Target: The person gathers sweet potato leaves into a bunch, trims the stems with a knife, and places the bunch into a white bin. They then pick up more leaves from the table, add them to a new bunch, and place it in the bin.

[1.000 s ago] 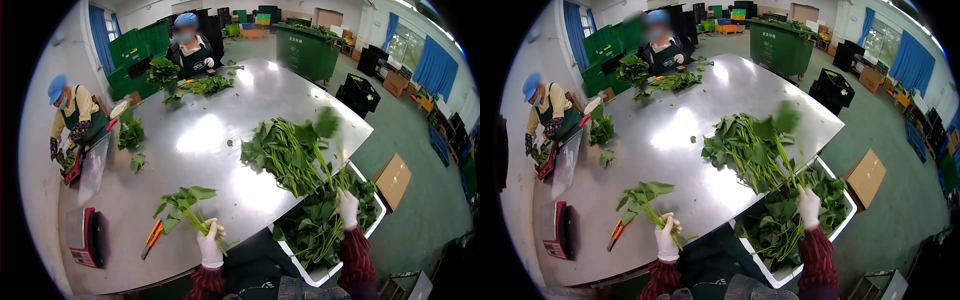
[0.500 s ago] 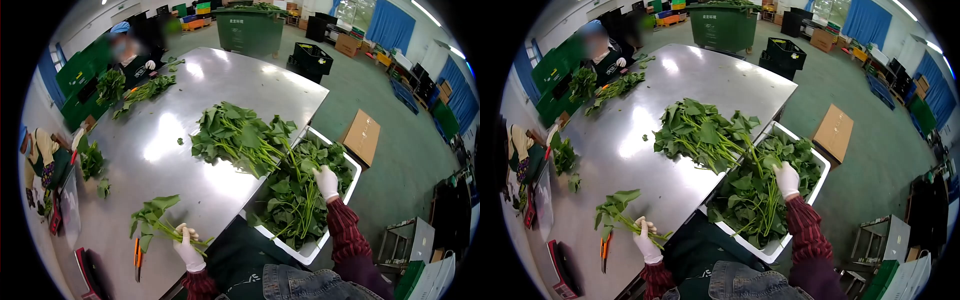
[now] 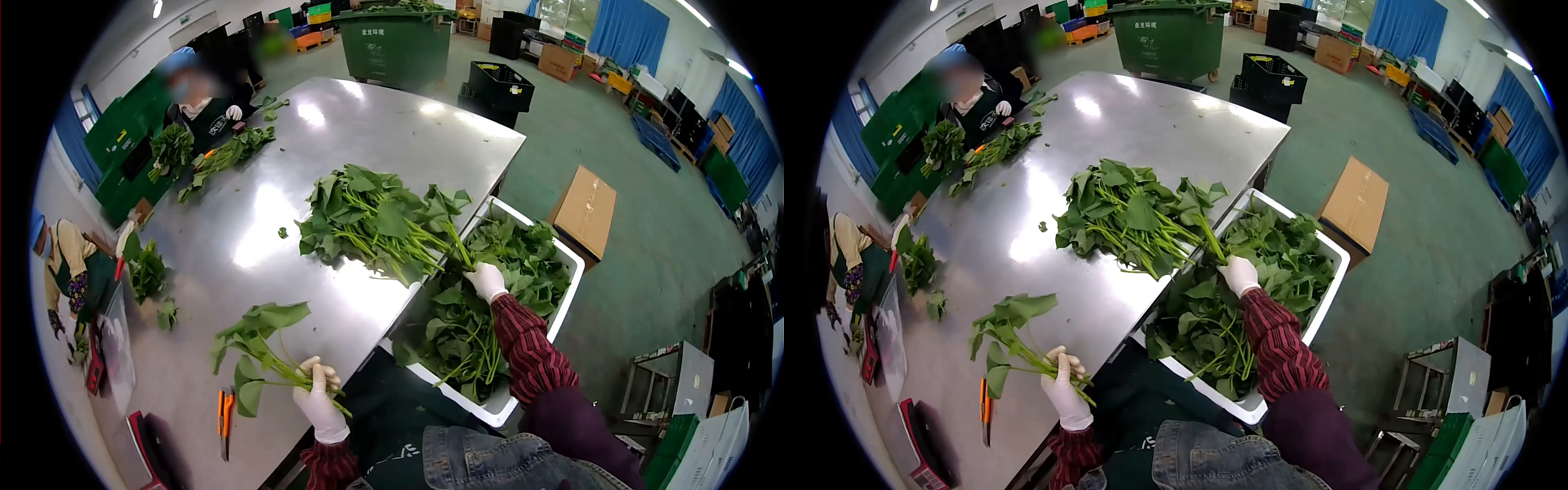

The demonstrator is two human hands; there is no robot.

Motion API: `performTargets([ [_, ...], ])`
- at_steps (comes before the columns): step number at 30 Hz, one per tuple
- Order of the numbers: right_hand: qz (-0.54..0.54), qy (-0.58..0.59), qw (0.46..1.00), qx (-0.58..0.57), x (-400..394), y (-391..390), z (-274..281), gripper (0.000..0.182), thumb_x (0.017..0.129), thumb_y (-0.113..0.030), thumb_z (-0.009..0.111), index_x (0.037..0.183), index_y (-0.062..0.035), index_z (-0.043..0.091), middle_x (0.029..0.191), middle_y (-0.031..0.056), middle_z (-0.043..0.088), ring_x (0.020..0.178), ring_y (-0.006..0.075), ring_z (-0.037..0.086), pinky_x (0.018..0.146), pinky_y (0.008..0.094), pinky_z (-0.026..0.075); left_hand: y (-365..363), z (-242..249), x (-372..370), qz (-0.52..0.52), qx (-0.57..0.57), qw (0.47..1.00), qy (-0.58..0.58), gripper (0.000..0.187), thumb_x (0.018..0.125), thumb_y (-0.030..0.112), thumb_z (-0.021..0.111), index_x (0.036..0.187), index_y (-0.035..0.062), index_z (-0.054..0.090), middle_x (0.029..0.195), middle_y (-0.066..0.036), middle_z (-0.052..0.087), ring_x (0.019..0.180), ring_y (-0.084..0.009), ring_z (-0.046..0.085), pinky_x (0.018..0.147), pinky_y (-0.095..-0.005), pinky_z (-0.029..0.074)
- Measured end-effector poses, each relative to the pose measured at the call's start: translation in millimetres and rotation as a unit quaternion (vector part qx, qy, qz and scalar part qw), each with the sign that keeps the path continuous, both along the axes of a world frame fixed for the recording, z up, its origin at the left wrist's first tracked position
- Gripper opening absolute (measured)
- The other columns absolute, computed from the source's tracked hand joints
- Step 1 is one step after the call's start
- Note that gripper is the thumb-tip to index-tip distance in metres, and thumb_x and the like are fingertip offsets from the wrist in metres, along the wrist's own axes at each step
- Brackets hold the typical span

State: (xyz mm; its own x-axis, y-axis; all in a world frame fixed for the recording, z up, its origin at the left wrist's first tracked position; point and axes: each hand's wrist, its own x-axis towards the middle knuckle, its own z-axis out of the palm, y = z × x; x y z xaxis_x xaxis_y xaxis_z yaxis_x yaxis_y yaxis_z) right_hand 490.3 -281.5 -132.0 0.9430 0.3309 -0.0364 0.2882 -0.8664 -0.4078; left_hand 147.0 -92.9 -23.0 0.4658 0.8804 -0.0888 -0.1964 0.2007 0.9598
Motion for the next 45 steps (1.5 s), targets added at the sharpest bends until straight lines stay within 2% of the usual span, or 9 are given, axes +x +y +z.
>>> performTargets([
  [4,-0.027,-0.164,0.977,0.134,-33,1,43,0.032,0.074,-0.032,0.067,0.068,-0.0021,0.055,0.060,0.0190,0.056,0.062,0.0382,0.057,0.057,0.0438,0.045,-8,7,14,-0.014,0.011,0.999,0.039,0.009,0.088,0.009,0.055,0.096,0.0035,0.053,0.071,-0.002,0.053,0.058,-0.0084,0.049,0.051,-0.0210,0.037],
  [16,0.137,-0.248,0.925,0.255,-157,12,43,0.016,0.072,-0.012,0.069,0.073,-0.0059,0.054,0.057,0.0146,0.053,0.049,0.0330,0.053,0.044,0.0391,0.042,-61,-14,142,-0.227,0.030,0.973,0.026,0.020,0.075,0.014,0.069,0.088,0.0033,0.057,0.067,0.002,0.052,0.055,-0.0068,0.047,0.050,-0.0217,0.038],
  [18,0.167,-0.219,0.929,0.248,-161,3,24,0.016,0.074,-0.012,0.069,0.075,-0.0040,0.055,0.053,0.0106,0.053,0.044,0.0258,0.052,0.041,0.0342,0.040,-58,-20,133,-0.239,-0.003,0.971,0.026,0.018,0.076,0.014,0.068,0.085,0.0032,0.057,0.065,0.002,0.051,0.054,-0.0064,0.046,0.049,-0.0216,0.036],
  [19,0.121,0.019,0.944,0.307,-165,5,36,0.019,0.076,-0.017,0.069,0.074,-0.0035,0.055,0.052,0.0069,0.052,0.043,0.0205,0.052,0.040,0.0308,0.038,-61,-30,130,-0.242,-0.051,0.969,-0.009,0.017,0.078,0.014,0.067,0.086,0.0037,0.057,0.064,0.003,0.050,0.054,-0.0058,0.045,0.049,-0.0208,0.035],
  [22,0.028,0.413,0.730,0.543,-166,-9,42,0.036,0.087,-0.035,0.060,0.066,-0.0070,0.049,0.049,-0.0008,0.047,0.040,0.0083,0.043,0.039,0.0210,0.031,-66,-32,113,-0.263,-0.082,0.961,0.011,0.015,0.081,0.018,0.065,0.083,0.0060,0.057,0.063,0.004,0.050,0.053,-0.0046,0.042,0.048,-0.0207,0.033],
  [32,-0.032,0.256,0.733,0.629,-164,6,79,0.032,0.091,-0.020,0.055,0.062,-0.0130,0.041,0.051,-0.0067,0.034,0.042,0.0037,0.030,0.042,0.0200,0.022,-71,-14,97,-0.181,-0.075,0.980,-0.035,0.011,0.080,0.010,0.063,0.089,0.0024,0.063,0.069,0.001,0.058,0.053,-0.0051,0.045,0.048,-0.0203,0.034],
  [38,-0.049,0.411,0.581,0.701,-154,0,89,0.029,0.090,-0.017,0.057,0.064,-0.0121,0.043,0.053,-0.0065,0.032,0.044,0.0044,0.031,0.043,0.0214,0.023,-54,4,94,-0.122,-0.051,0.990,-0.051,0.012,0.082,0.010,0.062,0.092,0.0038,0.062,0.072,-0.001,0.059,0.056,-0.0064,0.048,0.051,-0.0200,0.037],
  [42,-0.145,0.214,0.738,0.624,-123,-32,54,0.024,0.088,-0.023,0.060,0.073,-0.0037,0.060,0.048,-0.0055,0.037,0.040,0.0054,0.030,0.041,0.0220,0.023,-10,25,77,0.000,-0.097,0.986,-0.135,0.011,0.086,0.013,0.059,0.093,0.0040,0.057,0.074,-0.002,0.056,0.058,-0.0086,0.049,0.049,-0.0231,0.041],
  [45,-0.096,0.178,0.974,0.098,-92,-82,23,0.044,0.086,-0.033,0.059,0.056,-0.0005,0.055,0.048,0.0074,0.051,0.042,0.0202,0.050,0.042,0.0325,0.037,35,39,52,-0.033,-0.053,0.981,-0.185,0.014,0.089,0.015,0.057,0.097,0.0031,0.055,0.081,-0.003,0.055,0.062,-0.0110,0.050,0.056,-0.0249,0.045],
])
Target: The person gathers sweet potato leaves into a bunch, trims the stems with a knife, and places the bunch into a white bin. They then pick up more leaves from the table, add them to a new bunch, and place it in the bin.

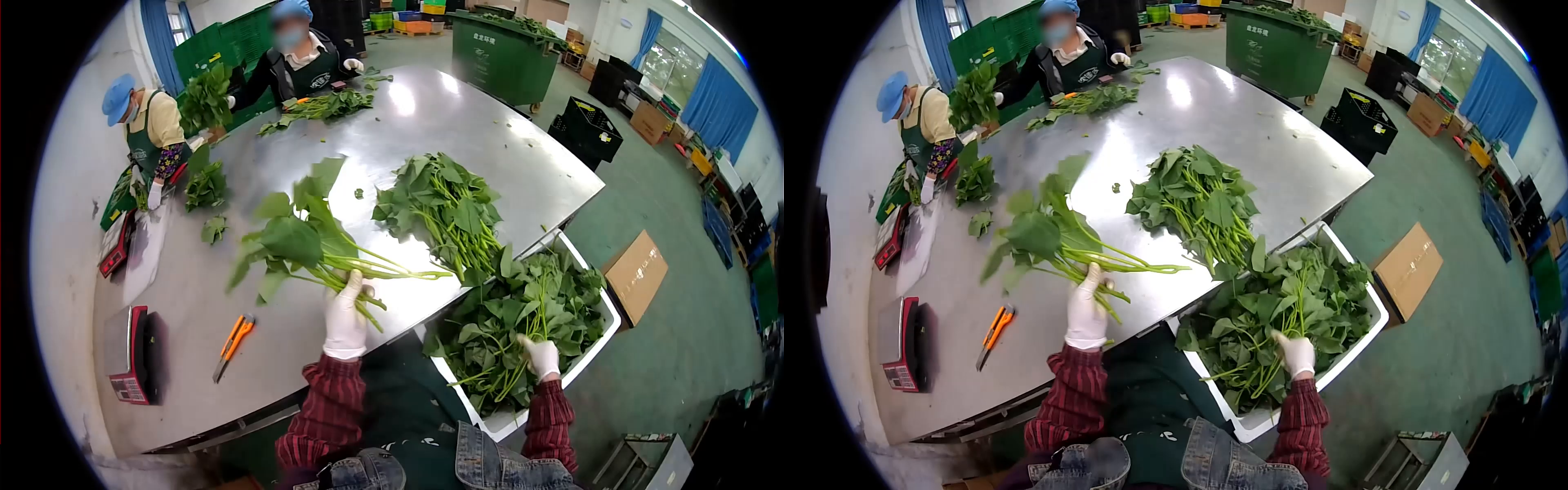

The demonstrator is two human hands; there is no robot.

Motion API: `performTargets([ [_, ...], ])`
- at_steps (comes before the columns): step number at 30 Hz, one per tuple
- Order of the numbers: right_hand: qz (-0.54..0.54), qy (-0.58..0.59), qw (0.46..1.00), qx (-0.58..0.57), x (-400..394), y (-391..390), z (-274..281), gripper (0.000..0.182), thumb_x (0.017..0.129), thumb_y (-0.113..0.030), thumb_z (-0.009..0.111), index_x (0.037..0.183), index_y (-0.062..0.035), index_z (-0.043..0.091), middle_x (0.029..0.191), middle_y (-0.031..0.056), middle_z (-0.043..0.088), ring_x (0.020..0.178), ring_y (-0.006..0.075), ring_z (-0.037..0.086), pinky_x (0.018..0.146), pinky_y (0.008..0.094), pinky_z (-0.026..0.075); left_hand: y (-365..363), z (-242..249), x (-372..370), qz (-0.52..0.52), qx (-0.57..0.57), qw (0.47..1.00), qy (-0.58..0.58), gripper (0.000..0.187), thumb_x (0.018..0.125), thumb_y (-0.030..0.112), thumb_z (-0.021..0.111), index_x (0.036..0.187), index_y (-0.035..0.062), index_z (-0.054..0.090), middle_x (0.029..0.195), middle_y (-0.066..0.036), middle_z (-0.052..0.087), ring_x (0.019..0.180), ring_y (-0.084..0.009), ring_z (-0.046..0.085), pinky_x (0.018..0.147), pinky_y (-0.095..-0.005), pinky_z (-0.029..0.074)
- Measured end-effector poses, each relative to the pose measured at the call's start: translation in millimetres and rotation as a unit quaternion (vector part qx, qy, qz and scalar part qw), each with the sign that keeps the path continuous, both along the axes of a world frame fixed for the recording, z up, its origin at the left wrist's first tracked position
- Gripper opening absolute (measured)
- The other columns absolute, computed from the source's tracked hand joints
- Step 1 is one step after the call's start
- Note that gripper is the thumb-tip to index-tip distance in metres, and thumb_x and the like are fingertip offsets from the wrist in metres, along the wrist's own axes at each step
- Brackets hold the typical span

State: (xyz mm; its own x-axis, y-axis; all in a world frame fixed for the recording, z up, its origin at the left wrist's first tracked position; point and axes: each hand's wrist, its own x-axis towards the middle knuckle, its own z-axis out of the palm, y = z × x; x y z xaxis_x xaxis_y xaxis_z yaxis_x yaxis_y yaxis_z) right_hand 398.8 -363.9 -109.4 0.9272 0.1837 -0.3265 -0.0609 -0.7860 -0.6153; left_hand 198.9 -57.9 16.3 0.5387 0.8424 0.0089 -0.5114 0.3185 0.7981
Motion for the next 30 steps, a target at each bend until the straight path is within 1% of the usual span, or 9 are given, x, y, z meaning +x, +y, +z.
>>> performTargets([
  [1,0.050,-0.106,0.974,-0.196,1,-4,-1,0.047,0.085,-0.035,0.060,0.053,0.0003,0.054,0.049,0.0118,0.055,0.045,0.0258,0.055,0.045,0.0358,0.041,9,-3,-5,-0.003,0.007,1.000,-0.010,0.015,0.089,0.015,0.057,0.098,0.0027,0.054,0.084,-0.003,0.055,0.064,-0.0116,0.051,0.059,-0.0253,0.046],
  [3,0.098,-0.306,0.941,-0.108,5,-12,-6,0.050,0.078,-0.040,0.065,0.056,0.0040,0.054,0.056,0.0194,0.056,0.052,0.0364,0.056,0.053,0.0466,0.041,14,-11,-13,-0.036,0.024,0.999,-0.006,0.017,0.090,0.013,0.055,0.103,0.0025,0.054,0.091,-0.004,0.057,0.071,-0.0123,0.053,0.064,-0.0258,0.047],
  [7,0.104,-0.155,0.960,0.210,-30,53,85,0.020,0.078,-0.017,0.070,0.073,0.0016,0.063,0.055,0.0023,0.052,0.050,0.0071,0.047,0.048,0.0245,0.039,2,-37,-16,-0.104,-0.012,0.994,0.041,0.021,0.089,0.013,0.057,0.107,0.0029,0.054,0.097,-0.005,0.060,0.078,-0.0143,0.056,0.068,-0.0283,0.047],
  [13,0.412,-0.209,0.860,0.218,-93,130,133,0.049,0.064,-0.041,0.076,0.091,-0.0022,0.063,0.075,0.0105,0.056,0.068,0.0275,0.058,0.060,0.0363,0.046,-19,-36,-13,-0.217,-0.028,0.976,0.011,0.022,0.087,0.014,0.060,0.106,0.0035,0.055,0.093,-0.004,0.060,0.077,-0.0125,0.055,0.066,-0.0267,0.045],
  [16,0.371,-0.203,0.853,0.305,-111,144,110,0.020,0.076,-0.021,0.070,0.083,-0.0034,0.065,0.067,0.0085,0.052,0.059,0.0214,0.053,0.054,0.0318,0.044,-23,-33,-15,-0.191,-0.050,0.980,0.013,0.025,0.087,0.014,0.060,0.109,0.0025,0.055,0.092,-0.004,0.060,0.075,-0.0113,0.054,0.064,-0.0237,0.044],
  [19,0.319,-0.239,0.854,0.335,-121,143,98,0.015,0.078,-0.016,0.066,0.086,-0.0037,0.062,0.071,0.0117,0.052,0.064,0.0289,0.053,0.055,0.0366,0.043,-35,-35,-14,-0.173,-0.080,0.981,0.022,0.027,0.084,0.010,0.062,0.109,0.0004,0.055,0.088,-0.003,0.060,0.067,-0.0091,0.052,0.061,-0.0207,0.042],
  [25,0.197,-0.384,0.856,0.284,-127,142,87,0.005,0.084,-0.004,0.056,0.082,0.0001,0.059,0.074,0.0113,0.057,0.064,0.0254,0.057,0.057,0.0341,0.045,-69,-38,-3,-0.163,-0.077,0.981,0.064,0.020,0.086,0.015,0.062,0.100,0.0029,0.057,0.088,-0.006,0.060,0.073,-0.0134,0.055,0.068,-0.0264,0.046],
  [27,0.000,-0.179,0.903,0.391,-113,138,83,0.016,0.088,-0.008,0.054,0.075,-0.0003,0.058,0.070,0.0095,0.061,0.061,0.0155,0.056,0.056,0.0279,0.045,-74,-36,-1,-0.159,-0.074,0.983,0.043,0.018,0.087,0.015,0.060,0.100,0.0034,0.056,0.088,-0.006,0.059,0.076,-0.0148,0.055,0.072,-0.0292,0.047],
  [30,-0.079,-0.129,0.884,0.442,-71,114,79,0.028,0.092,-0.018,0.052,0.069,-0.0008,0.054,0.067,0.0082,0.062,0.059,0.0123,0.054,0.054,0.0279,0.044,-66,-36,-4,-0.153,-0.070,0.986,-0.011,0.016,0.089,0.016,0.057,0.098,0.0042,0.054,0.087,-0.005,0.057,0.080,-0.0167,0.056,0.079,-0.0340,0.048],
])
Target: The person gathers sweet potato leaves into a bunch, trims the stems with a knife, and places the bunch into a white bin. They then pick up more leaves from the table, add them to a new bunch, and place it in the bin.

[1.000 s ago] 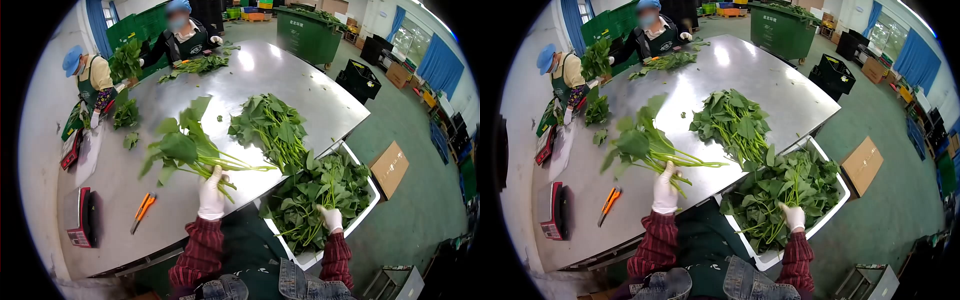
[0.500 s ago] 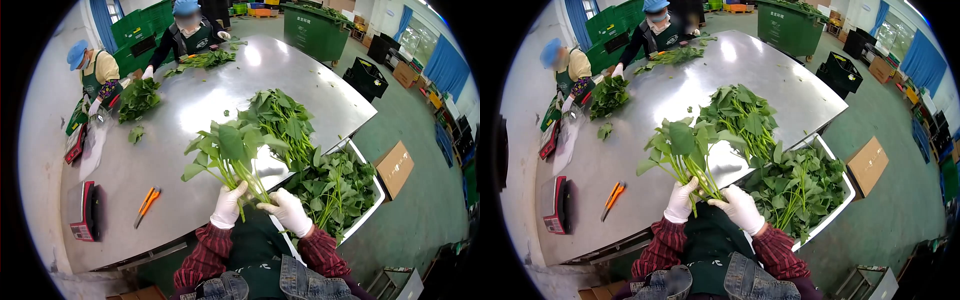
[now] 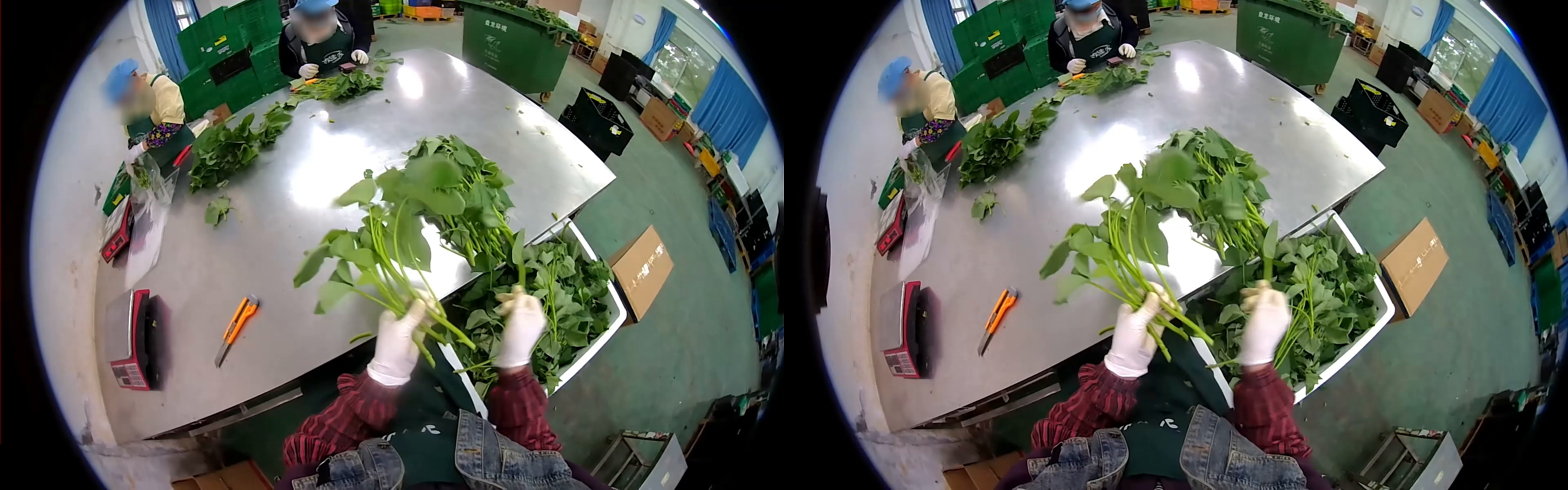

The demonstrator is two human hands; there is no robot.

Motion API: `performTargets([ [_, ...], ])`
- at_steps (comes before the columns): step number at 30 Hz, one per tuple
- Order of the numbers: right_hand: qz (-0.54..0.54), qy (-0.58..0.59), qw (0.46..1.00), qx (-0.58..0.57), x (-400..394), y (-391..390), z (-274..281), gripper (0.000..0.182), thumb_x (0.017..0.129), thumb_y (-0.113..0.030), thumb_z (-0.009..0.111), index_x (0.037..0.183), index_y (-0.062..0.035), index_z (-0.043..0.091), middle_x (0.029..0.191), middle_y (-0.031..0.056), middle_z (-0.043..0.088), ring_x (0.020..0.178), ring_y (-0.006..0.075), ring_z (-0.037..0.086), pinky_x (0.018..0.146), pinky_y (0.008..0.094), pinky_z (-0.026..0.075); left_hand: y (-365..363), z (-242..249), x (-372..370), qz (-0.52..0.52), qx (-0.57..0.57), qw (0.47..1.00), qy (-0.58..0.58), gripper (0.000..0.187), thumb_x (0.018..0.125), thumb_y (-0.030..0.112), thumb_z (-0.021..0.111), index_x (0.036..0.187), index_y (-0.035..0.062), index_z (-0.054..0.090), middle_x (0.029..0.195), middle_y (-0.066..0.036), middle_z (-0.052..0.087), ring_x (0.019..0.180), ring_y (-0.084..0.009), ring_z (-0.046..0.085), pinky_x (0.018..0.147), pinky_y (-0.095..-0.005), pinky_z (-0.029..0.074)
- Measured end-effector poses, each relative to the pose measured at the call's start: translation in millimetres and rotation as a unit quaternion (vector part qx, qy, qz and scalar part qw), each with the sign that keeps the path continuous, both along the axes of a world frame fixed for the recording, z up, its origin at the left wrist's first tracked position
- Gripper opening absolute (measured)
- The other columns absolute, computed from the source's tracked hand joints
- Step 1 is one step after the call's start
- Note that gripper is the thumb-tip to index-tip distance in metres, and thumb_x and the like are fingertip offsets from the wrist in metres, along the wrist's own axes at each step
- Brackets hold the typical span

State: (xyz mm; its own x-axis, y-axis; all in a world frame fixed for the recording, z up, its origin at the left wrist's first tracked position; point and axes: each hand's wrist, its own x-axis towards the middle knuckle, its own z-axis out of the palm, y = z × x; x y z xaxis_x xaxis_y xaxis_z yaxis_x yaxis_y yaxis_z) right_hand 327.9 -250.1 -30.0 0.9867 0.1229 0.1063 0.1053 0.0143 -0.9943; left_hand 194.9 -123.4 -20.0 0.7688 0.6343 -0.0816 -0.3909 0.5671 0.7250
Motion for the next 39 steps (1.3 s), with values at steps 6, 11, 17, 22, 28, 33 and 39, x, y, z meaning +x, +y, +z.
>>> performTargets([
  [6,-0.104,-0.289,0.770,-0.559,82,-77,-66,0.041,0.084,-0.034,0.064,0.070,0.0032,0.055,0.055,0.0047,0.052,0.050,0.0104,0.049,0.049,0.0288,0.040,27,13,-16,-0.050,-0.015,0.996,-0.074,0.017,0.090,0.020,0.055,0.098,0.0053,0.052,0.087,-0.004,0.053,0.084,-0.0182,0.055,0.081,-0.0373,0.047],
  [11,0.260,0.117,0.948,-0.143,8,-18,37,0.031,0.083,-0.029,0.065,0.075,0.0011,0.063,0.055,0.0002,0.052,0.049,0.0061,0.047,0.047,0.0232,0.038,19,-1,-9,-0.105,-0.019,0.993,-0.045,0.022,0.088,0.022,0.058,0.101,0.0041,0.053,0.085,-0.004,0.053,0.085,-0.0191,0.055,0.076,-0.0343,0.046],
  [17,0.402,-0.108,0.871,-0.262,-38,26,40,0.030,0.077,-0.027,0.072,0.076,0.0008,0.062,0.060,0.0008,0.056,0.050,0.0058,0.047,0.047,0.0225,0.040,15,-3,-10,-0.119,0.040,0.992,0.000,0.026,0.084,0.019,0.064,0.100,0.0003,0.058,0.086,-0.005,0.062,0.074,-0.0119,0.057,0.065,-0.0225,0.045],
  [22,0.409,0.035,0.901,-0.140,-55,28,36,0.031,0.080,-0.030,0.069,0.077,0.0002,0.060,0.056,0.0028,0.051,0.051,0.0080,0.042,0.048,0.0263,0.039,17,-9,-12,-0.073,0.027,0.995,0.054,0.024,0.081,0.007,0.064,0.102,-0.0023,0.057,0.088,-0.006,0.062,0.077,-0.0126,0.058,0.065,-0.0232,0.046],
  [28,0.382,0.181,0.906,0.014,-65,22,36,0.019,0.086,-0.022,0.063,0.081,-0.0028,0.062,0.064,-0.0023,0.057,0.049,0.0018,0.041,0.044,0.0178,0.032,7,-5,-5,-0.021,-0.012,0.999,0.045,0.020,0.078,0.002,0.065,0.096,-0.0001,0.057,0.082,-0.005,0.060,0.069,-0.0115,0.056,0.059,-0.0207,0.043],
  [33,0.340,0.191,0.919,0.063,-73,25,39,0.016,0.087,-0.017,0.060,0.080,-0.0019,0.061,0.063,-0.0032,0.054,0.047,0.0018,0.040,0.042,0.0177,0.031,3,1,-5,-0.010,0.005,0.999,0.041,0.018,0.077,0.001,0.066,0.093,0.0013,0.057,0.080,-0.004,0.059,0.064,-0.0105,0.054,0.056,-0.0204,0.041],
  [39,0.273,0.189,0.941,0.059,-74,17,36,0.018,0.085,-0.018,0.060,0.078,-0.0013,0.060,0.068,-0.0017,0.056,0.049,0.0029,0.041,0.046,0.0180,0.031,-8,13,1,0.024,0.088,0.995,0.045,0.012,0.073,-0.001,0.066,0.083,0.0013,0.059,0.076,-0.004,0.059,0.064,-0.0116,0.055,0.058,-0.0222,0.043],
])
